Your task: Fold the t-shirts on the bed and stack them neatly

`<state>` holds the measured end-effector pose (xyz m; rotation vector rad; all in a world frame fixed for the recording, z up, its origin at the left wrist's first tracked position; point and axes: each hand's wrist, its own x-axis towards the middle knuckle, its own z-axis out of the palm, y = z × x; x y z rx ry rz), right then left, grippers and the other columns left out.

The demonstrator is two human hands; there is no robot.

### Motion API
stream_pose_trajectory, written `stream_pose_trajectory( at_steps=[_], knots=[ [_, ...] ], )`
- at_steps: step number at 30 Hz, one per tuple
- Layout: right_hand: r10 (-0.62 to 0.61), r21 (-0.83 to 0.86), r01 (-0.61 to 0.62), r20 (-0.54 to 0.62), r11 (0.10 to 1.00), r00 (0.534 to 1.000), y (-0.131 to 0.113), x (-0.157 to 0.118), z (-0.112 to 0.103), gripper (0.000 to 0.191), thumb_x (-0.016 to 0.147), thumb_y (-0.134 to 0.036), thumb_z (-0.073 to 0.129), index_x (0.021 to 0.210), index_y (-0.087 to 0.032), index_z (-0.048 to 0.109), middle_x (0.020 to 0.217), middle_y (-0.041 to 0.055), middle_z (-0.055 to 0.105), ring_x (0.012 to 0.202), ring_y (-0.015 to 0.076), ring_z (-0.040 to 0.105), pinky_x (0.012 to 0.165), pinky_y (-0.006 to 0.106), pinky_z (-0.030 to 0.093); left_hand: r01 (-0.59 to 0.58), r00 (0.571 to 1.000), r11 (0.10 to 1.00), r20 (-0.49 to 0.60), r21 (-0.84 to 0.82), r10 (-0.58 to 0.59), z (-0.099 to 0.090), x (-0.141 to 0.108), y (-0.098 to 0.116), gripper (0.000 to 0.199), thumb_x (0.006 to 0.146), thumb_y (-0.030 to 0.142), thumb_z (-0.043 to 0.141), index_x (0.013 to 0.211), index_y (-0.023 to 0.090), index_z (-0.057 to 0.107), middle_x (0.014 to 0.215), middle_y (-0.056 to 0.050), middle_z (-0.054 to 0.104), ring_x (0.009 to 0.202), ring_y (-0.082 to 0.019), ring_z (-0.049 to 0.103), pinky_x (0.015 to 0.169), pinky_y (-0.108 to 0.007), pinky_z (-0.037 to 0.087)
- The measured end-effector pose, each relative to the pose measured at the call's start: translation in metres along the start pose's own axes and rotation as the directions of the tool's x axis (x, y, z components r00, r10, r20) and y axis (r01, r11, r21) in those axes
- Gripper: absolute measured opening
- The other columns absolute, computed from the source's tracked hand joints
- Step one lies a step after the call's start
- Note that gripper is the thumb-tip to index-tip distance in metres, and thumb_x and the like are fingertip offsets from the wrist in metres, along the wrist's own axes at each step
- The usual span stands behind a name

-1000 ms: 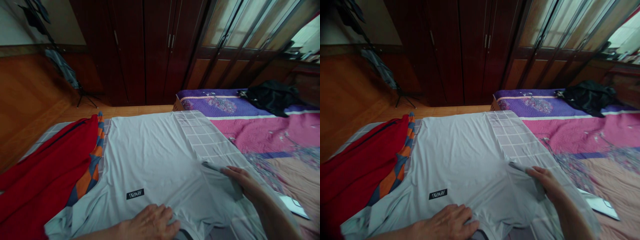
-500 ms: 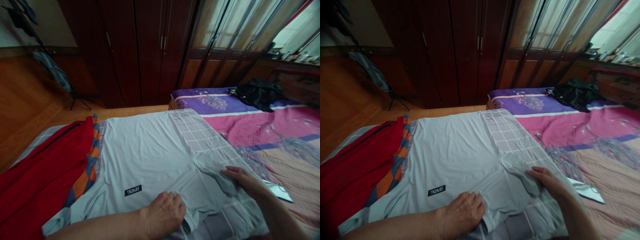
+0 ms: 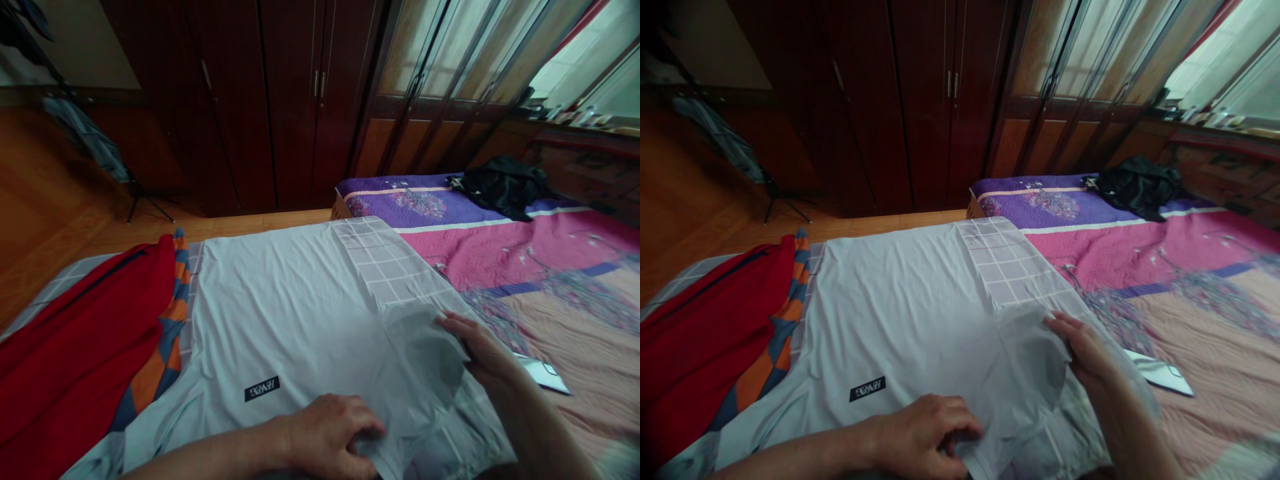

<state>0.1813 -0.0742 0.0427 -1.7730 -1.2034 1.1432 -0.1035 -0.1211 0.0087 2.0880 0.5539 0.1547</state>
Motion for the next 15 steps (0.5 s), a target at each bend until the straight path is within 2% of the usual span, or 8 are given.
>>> stream_pose_trajectory(
  at_steps=[2, 3, 6, 8, 10, 12, 15],
  knots=[
    [-0.067, -0.03, 0.069, 0.065, 0.997, 0.996, -0.012, -0.015, 0.021, 0.042, 0.073, -0.047, 0.061, 0.1, -0.016, 0.068, 0.064, 0.0041, 0.066, 0.056, 0.0188, 0.062, 0.05, 0.027, 0.048, 0.121, 0.986, 0.971, -0.088, -0.204, -0.142, -0.004, 0.0, -0.004, 0.042, 0.074, 0.025, 0.062, 0.115, 0.018, 0.059, 0.098, -0.003, 0.065, 0.075, -0.013, 0.059, 0.067, -0.021, 0.046],
    [-0.134, -0.108, 0.146, 0.108, 0.983, 0.985, -0.016, -0.023, 0.033, 0.044, 0.073, -0.045, 0.062, 0.106, -0.016, 0.067, 0.061, 0.0015, 0.063, 0.054, 0.0166, 0.06, 0.049, 0.025, 0.045, 0.17, 0.964, 0.938, -0.145, -0.301, -0.221, -0.007, 0.001, -0.008, 0.041, 0.076, 0.025, 0.059, 0.116, 0.017, 0.058, 0.099, -0.004, 0.065, 0.073, -0.012, 0.058, 0.065, -0.021, 0.046],
    [-0.294, -0.403, 0.392, 0.285, 0.827, 0.912, -0.02, -0.045, 0.063, 0.045, 0.075, -0.039, 0.061, 0.114, -0.017, 0.064, 0.057, -0.0018, 0.06, 0.051, 0.0135, 0.056, 0.05, 0.024, 0.041, 0.212, 0.866, 0.86, -0.318, -0.463, -0.385, -0.024, 0.002, -0.022, 0.042, 0.083, 0.025, 0.05, 0.123, 0.015, 0.051, 0.105, -0.007, 0.062, 0.076, -0.012, 0.058, 0.067, -0.023, 0.046],
    [-0.336, -0.533, 0.462, 0.322, 0.709, 0.885, -0.012, -0.055, 0.071, 0.041, 0.08, -0.037, 0.056, 0.115, -0.017, 0.064, 0.064, 0.0006, 0.062, 0.054, 0.0148, 0.058, 0.052, 0.025, 0.043, 0.221, 0.807, 0.865, -0.414, -0.451, -0.421, -0.036, 0.002, -0.033, 0.044, 0.083, 0.026, 0.049, 0.126, 0.015, 0.047, 0.113, -0.009, 0.058, 0.08, -0.012, 0.058, 0.07, -0.024, 0.047],
    [-0.389, -0.626, 0.483, 0.293, 0.612, 0.873, 0.003, -0.062, 0.068, 0.037, 0.083, -0.036, 0.052, 0.112, -0.018, 0.064, 0.074, 0.004, 0.065, 0.061, 0.0169, 0.062, 0.055, 0.027, 0.046, 0.249, 0.768, 0.889, -0.48, -0.385, -0.423, -0.045, 0.003, -0.042, 0.046, 0.082, 0.024, 0.05, 0.126, 0.015, 0.046, 0.118, -0.01, 0.055, 0.084, -0.013, 0.058, 0.071, -0.025, 0.047],
    [-0.453, -0.681, 0.509, 0.281, 0.527, 0.846, 0.024, -0.066, 0.059, 0.033, 0.082, -0.032, 0.051, 0.111, -0.019, 0.064, 0.086, 0.0073, 0.065, 0.073, 0.019, 0.064, 0.064, 0.03, 0.05, 0.268, 0.759, 0.918, -0.522, -0.292, -0.388, -0.051, 0.007, -0.049, 0.046, 0.08, 0.022, 0.052, 0.125, 0.015, 0.047, 0.119, -0.009, 0.055, 0.086, -0.014, 0.059, 0.071, -0.025, 0.048],
    [-0.512, -0.73, 0.536, 0.295, 0.424, 0.807, 0.053, -0.071, 0.047, 0.037, 0.077, -0.021, 0.053, 0.113, -0.02, 0.061, 0.106, 0.0113, 0.061, 0.089, 0.0222, 0.063, 0.075, 0.033, 0.051, 0.278, 0.78, 0.95, -0.545, -0.14, -0.308, -0.056, 0.024, -0.054, 0.044, 0.079, 0.019, 0.052, 0.123, 0.015, 0.049, 0.117, -0.008, 0.057, 0.084, -0.014, 0.059, 0.077, -0.027, 0.048]
  ],
)
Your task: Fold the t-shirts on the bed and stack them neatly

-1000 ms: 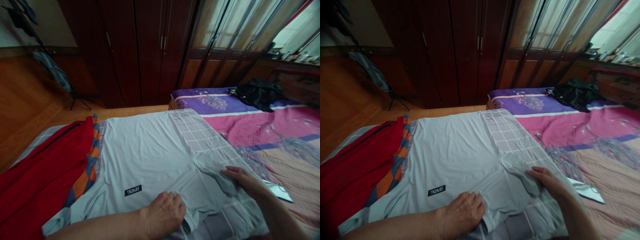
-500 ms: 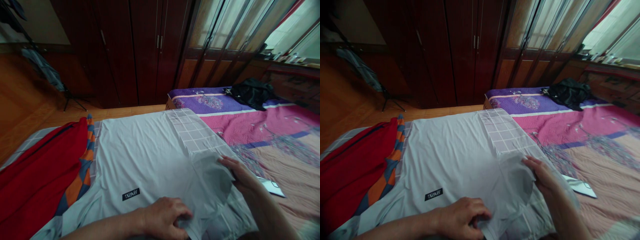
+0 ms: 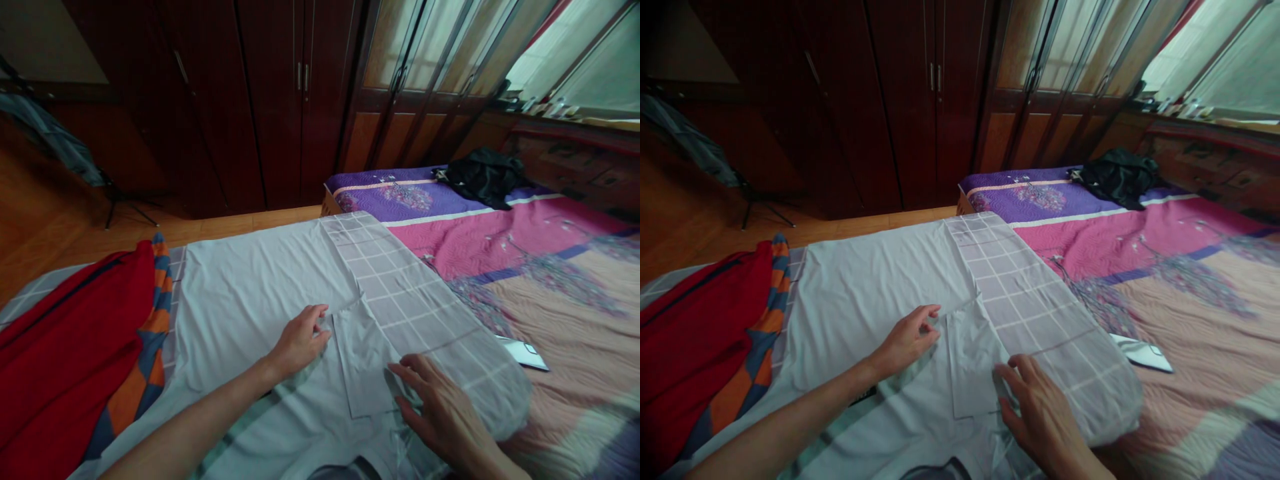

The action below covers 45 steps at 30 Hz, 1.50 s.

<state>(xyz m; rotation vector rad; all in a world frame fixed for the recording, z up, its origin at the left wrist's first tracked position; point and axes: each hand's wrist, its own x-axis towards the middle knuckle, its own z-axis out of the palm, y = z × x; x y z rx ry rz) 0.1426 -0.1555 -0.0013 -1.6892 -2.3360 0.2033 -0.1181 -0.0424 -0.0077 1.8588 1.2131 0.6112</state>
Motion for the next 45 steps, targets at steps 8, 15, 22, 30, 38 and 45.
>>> stream_pose_trajectory(
  at_steps=[8, 15, 22, 30, 38, 45],
  knots=[
    [0.184, -0.157, -0.172, 0.063, 0.972, 0.981, 0.019, -0.013, 0.005, 0.018, 0.081, -0.016, 0.043, 0.076, -0.021, 0.06, 0.079, 0.0046, 0.057, 0.075, 0.0194, 0.06, 0.067, 0.032, 0.048, -0.102, 0.994, 0.955, -0.017, 0.277, 0.111, 0.041, 0.054, 0.013, 0.04, 0.081, 0.015, 0.05, 0.121, 0.02, 0.052, 0.099, -0.002, 0.064, 0.091, -0.016, 0.06, 0.081, -0.025, 0.045],
    [0.131, -0.063, -0.132, -0.022, 0.989, 0.991, 0.025, -0.011, -0.015, 0.02, 0.087, -0.033, 0.05, 0.096, -0.023, 0.064, 0.099, 0.0069, 0.064, 0.086, 0.0198, 0.065, 0.073, 0.031, 0.053, -0.154, 0.984, 0.931, -0.037, 0.331, 0.176, 0.048, 0.053, 0.011, 0.035, 0.081, 0.016, 0.053, 0.115, 0.024, 0.054, 0.101, -0.001, 0.063, 0.095, -0.017, 0.056, 0.084, -0.027, 0.043],
    [-0.121, -0.201, 0.115, -0.015, 0.973, 0.993, 0.013, 0.053, 0.019, 0.048, 0.09, -0.032, 0.046, 0.135, -0.016, 0.045, 0.14, 0.0136, 0.045, 0.13, 0.0286, 0.039, 0.1, 0.048, 0.04, -0.302, 0.941, 0.831, 0.006, 0.468, 0.339, 0.043, 0.044, 0.01, 0.021, 0.085, 0.021, 0.056, 0.105, 0.021, 0.058, 0.098, -0.003, 0.061, 0.096, -0.02, 0.052, 0.086, -0.032, 0.041],
    [-0.242, -0.297, 0.203, -0.1, 0.933, 0.965, 0.011, 0.065, 0.049, 0.073, 0.091, -0.041, 0.045, 0.149, -0.015, 0.01, 0.151, 0.0145, 0.026, 0.14, 0.0282, 0.018, 0.106, 0.051, 0.031, -0.29, 0.94, 0.82, -0.014, 0.494, 0.341, 0.039, 0.047, 0.006, 0.021, 0.085, 0.022, 0.056, 0.105, 0.02, 0.056, 0.098, -0.003, 0.06, 0.096, -0.02, 0.051, 0.086, -0.032, 0.041],
    [-0.31, -0.346, 0.248, -0.136, 0.905, 0.941, 0.019, 0.049, 0.069, 0.076, 0.09, -0.051, 0.038, 0.149, -0.014, 0.01, 0.15, 0.0182, 0.027, 0.137, 0.0346, 0.024, 0.101, 0.057, 0.033, -0.297, 0.938, 0.802, 0.004, 0.518, 0.346, 0.038, 0.05, 0.002, 0.024, 0.084, 0.027, 0.054, 0.106, 0.019, 0.056, 0.097, -0.005, 0.063, 0.094, -0.022, 0.055, 0.082, -0.033, 0.044],
    [-0.413, -0.277, 0.369, -0.118, 0.887, 0.903, 0.029, 0.07, 0.055, 0.07, 0.089, -0.049, 0.037, 0.149, -0.021, 0.016, 0.15, 0.0165, 0.026, 0.132, 0.0389, 0.032, 0.094, 0.061, 0.039, -0.309, 0.95, 0.835, 0.107, 0.456, 0.293, -0.064, 0.002, 0.002, 0.038, 0.086, 0.031, 0.055, 0.121, 0.016, 0.052, 0.109, -0.008, 0.064, 0.102, -0.02, 0.058, 0.089, -0.029, 0.043]
  ],
)
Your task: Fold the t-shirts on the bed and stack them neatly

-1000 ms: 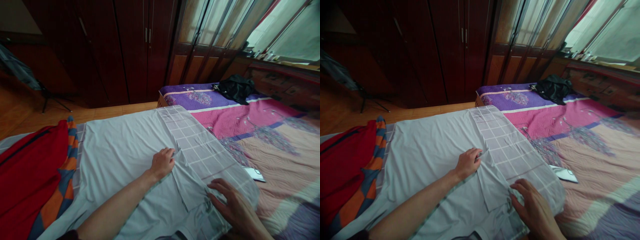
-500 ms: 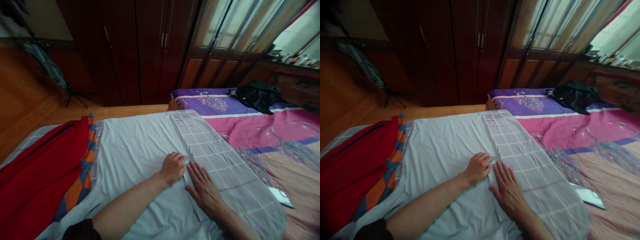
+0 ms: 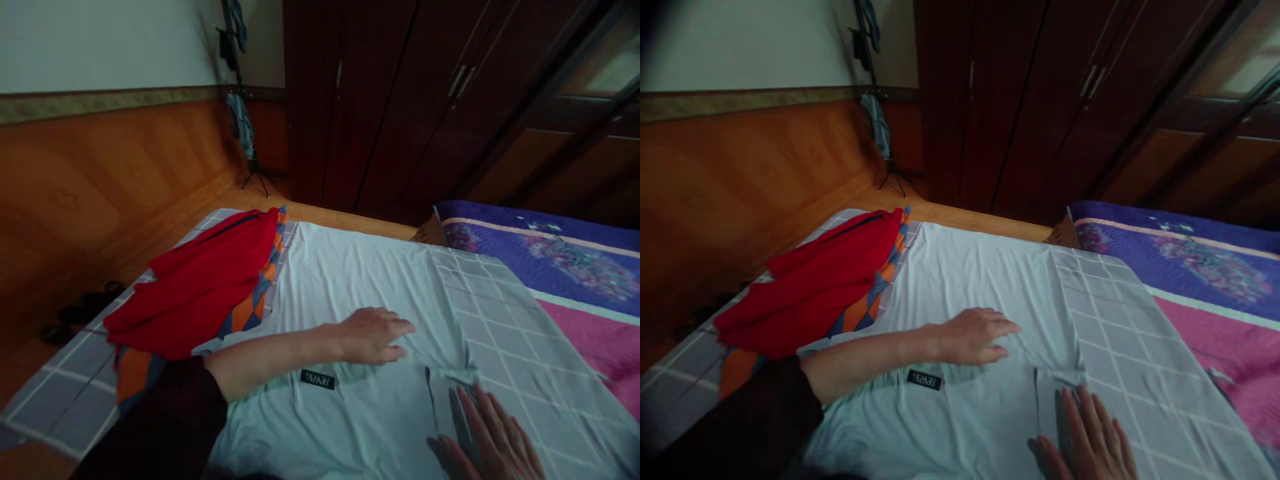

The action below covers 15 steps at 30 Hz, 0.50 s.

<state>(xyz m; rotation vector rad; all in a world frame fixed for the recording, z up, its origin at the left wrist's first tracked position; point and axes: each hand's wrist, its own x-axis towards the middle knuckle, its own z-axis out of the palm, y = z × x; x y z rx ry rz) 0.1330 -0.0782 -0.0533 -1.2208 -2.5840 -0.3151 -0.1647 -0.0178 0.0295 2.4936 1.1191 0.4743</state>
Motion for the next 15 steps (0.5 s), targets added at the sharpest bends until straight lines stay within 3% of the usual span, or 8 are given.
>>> stream_pose_trajectory(
  at_steps=[3, 5, 7, 9, 12, 13, 15],
  knots=[
    [-0.116, 0.044, 0.118, -0.046, 0.992, 0.992, -0.015, 0.036, -0.012, 0.07, 0.088, -0.049, 0.039, 0.147, -0.016, 0.021, 0.15, 0.0178, 0.025, 0.133, 0.0399, 0.03, 0.094, 0.061, 0.039, 0.209, 0.978, 0.977, -0.017, 0.05, -0.209, -0.055, -0.061, -0.025, 0.031, 0.086, 0.024, 0.054, 0.115, 0.016, 0.057, 0.109, -0.007, 0.065, 0.101, -0.021, 0.059, 0.087, -0.029, 0.043],
    [-0.226, 0.11, 0.233, -0.07, 0.966, 0.972, -0.039, 0.063, -0.017, 0.07, 0.088, -0.049, 0.043, 0.147, -0.018, 0.022, 0.15, 0.0156, 0.026, 0.133, 0.0375, 0.031, 0.096, 0.057, 0.039, 0.376, 0.926, 0.924, -0.05, 0.065, -0.374, -0.08, -0.108, -0.036, 0.024, 0.087, 0.023, 0.051, 0.107, 0.016, 0.061, 0.106, -0.007, 0.066, 0.099, -0.021, 0.059, 0.086, -0.028, 0.042],
    [-0.352, 0.207, 0.358, -0.069, 0.91, 0.934, -0.07, 0.086, -0.018, 0.072, 0.086, -0.046, 0.048, 0.148, -0.02, 0.021, 0.151, 0.0137, 0.027, 0.134, 0.0345, 0.031, 0.099, 0.054, 0.039, 0.531, 0.844, 0.847, -0.108, 0.018, -0.526, -0.091, -0.154, -0.039, 0.021, 0.088, 0.025, 0.048, 0.099, 0.017, 0.063, 0.096, -0.005, 0.067, 0.091, -0.018, 0.06, 0.081, -0.026, 0.041],
    [-0.475, 0.313, 0.464, -0.045, 0.829, 0.879, -0.102, 0.104, -0.019, 0.073, 0.085, -0.045, 0.051, 0.148, -0.021, 0.022, 0.15, 0.013, 0.028, 0.135, 0.0329, 0.029, 0.101, 0.051, 0.038, 0.664, 0.734, 0.743, -0.117, -0.085, -0.669, -0.091, -0.197, -0.035, 0.022, 0.089, 0.029, 0.045, 0.094, 0.018, 0.064, 0.087, -0.002, 0.066, 0.081, -0.015, 0.06, 0.074, -0.022, 0.041],
    [-0.653, 0.479, 0.558, 0.04, 0.677, 0.757, -0.144, 0.123, -0.022, 0.071, 0.086, -0.048, 0.052, 0.146, -0.021, 0.028, 0.149, 0.0139, 0.027, 0.136, 0.0336, 0.027, 0.103, 0.053, 0.036, 0.796, 0.571, 0.58, -0.105, -0.171, -0.814, -0.077, -0.245, -0.02, 0.025, 0.086, 0.036, 0.049, 0.095, 0.019, 0.064, 0.087, -0.001, 0.065, 0.08, -0.016, 0.059, 0.073, -0.022, 0.041],
    [-0.697, 0.53, 0.567, 0.066, 0.63, 0.714, -0.156, 0.128, -0.023, 0.07, 0.086, -0.049, 0.052, 0.145, -0.02, 0.029, 0.15, 0.0139, 0.026, 0.136, 0.034, 0.026, 0.104, 0.054, 0.035, 0.813, 0.549, 0.558, -0.1, -0.165, -0.83, -0.071, -0.257, -0.014, 0.026, 0.084, 0.038, 0.052, 0.098, 0.019, 0.064, 0.093, -0.002, 0.065, 0.086, -0.017, 0.059, 0.076, -0.024, 0.042],
    [-0.76, 0.614, 0.561, 0.099, 0.555, 0.642, -0.178, 0.137, -0.026, 0.069, 0.087, -0.05, 0.051, 0.145, -0.02, 0.029, 0.151, 0.0129, 0.023, 0.138, 0.0335, 0.022, 0.107, 0.055, 0.03, 0.813, 0.563, 0.569, -0.087, -0.12, -0.822, -0.06, -0.272, -0.005, 0.036, 0.078, 0.039, 0.061, 0.11, 0.021, 0.062, 0.107, -0.004, 0.062, 0.101, -0.02, 0.055, 0.087, -0.027, 0.04]
  ],
)
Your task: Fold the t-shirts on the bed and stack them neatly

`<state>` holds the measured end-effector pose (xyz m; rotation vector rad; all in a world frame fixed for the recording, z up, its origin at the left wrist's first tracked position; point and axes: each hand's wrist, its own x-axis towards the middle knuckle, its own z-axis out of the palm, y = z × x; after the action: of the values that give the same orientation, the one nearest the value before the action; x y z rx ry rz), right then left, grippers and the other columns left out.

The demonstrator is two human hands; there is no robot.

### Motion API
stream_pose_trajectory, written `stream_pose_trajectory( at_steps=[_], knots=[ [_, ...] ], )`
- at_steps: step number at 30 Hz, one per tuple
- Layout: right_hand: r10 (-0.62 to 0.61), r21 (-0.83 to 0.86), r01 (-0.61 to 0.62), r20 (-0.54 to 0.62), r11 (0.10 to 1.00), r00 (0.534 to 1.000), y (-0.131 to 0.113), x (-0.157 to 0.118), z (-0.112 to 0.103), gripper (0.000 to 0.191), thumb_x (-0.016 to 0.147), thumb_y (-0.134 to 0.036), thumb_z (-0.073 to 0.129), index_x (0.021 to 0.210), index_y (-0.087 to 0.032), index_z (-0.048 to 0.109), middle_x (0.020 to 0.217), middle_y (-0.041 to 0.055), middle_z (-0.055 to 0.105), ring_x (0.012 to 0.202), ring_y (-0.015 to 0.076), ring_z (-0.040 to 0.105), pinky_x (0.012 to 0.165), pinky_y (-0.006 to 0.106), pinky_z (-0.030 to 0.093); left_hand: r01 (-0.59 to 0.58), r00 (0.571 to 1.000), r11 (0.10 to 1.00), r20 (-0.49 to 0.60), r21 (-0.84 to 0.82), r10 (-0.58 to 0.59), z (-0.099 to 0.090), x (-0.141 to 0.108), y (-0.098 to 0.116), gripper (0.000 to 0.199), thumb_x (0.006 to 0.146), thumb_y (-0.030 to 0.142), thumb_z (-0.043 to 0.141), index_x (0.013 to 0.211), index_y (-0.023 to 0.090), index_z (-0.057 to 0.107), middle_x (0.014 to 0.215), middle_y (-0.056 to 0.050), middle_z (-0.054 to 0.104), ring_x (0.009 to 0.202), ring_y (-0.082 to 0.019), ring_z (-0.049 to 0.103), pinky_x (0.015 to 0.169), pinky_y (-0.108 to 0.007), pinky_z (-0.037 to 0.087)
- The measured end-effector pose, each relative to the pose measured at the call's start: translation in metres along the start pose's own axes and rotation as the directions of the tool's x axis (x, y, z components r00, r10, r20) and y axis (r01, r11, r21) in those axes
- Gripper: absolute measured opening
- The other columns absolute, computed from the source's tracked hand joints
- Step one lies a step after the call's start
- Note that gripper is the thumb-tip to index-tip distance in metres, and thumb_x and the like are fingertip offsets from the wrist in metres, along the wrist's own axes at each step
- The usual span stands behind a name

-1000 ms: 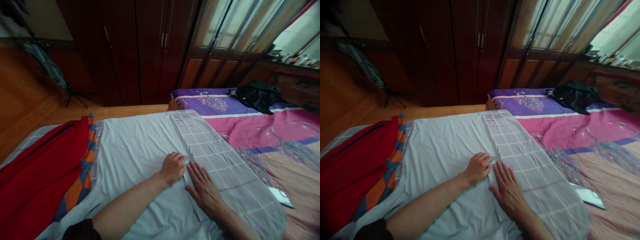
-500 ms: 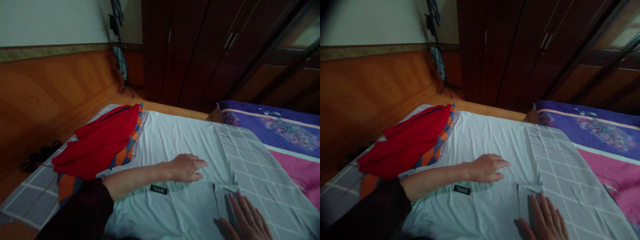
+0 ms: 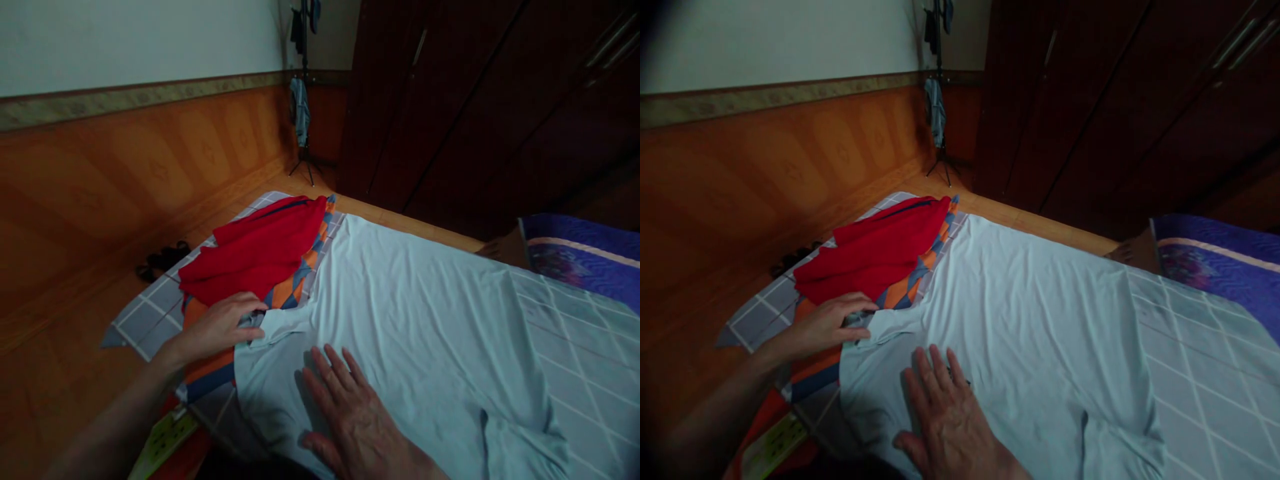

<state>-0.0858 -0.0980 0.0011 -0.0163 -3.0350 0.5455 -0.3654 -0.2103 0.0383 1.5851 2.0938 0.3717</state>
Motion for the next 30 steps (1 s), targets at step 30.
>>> stream_pose_trajectory(
  at_steps=[30],
  knots=[
    [-0.034, 0.214, 0.02, 0.063, 0.977, 0.997, 0.009, 0.038, 0.024, 0.067, 0.091, -0.049, 0.043, 0.147, -0.017, 0.023, 0.153, 0.0139, 0.017, 0.141, 0.029, 0.007, 0.113, 0.053, 0.013, 0.218, 0.974, 0.841, 0.049, -0.495, -0.223, 0.017, -0.016, -0.002, 0.026, 0.078, 0.044, 0.05, 0.076, 0.018, 0.049, 0.07, 0.003, 0.052, 0.063, -0.013, 0.049, 0.055, -0.021, 0.038]
  ],
)
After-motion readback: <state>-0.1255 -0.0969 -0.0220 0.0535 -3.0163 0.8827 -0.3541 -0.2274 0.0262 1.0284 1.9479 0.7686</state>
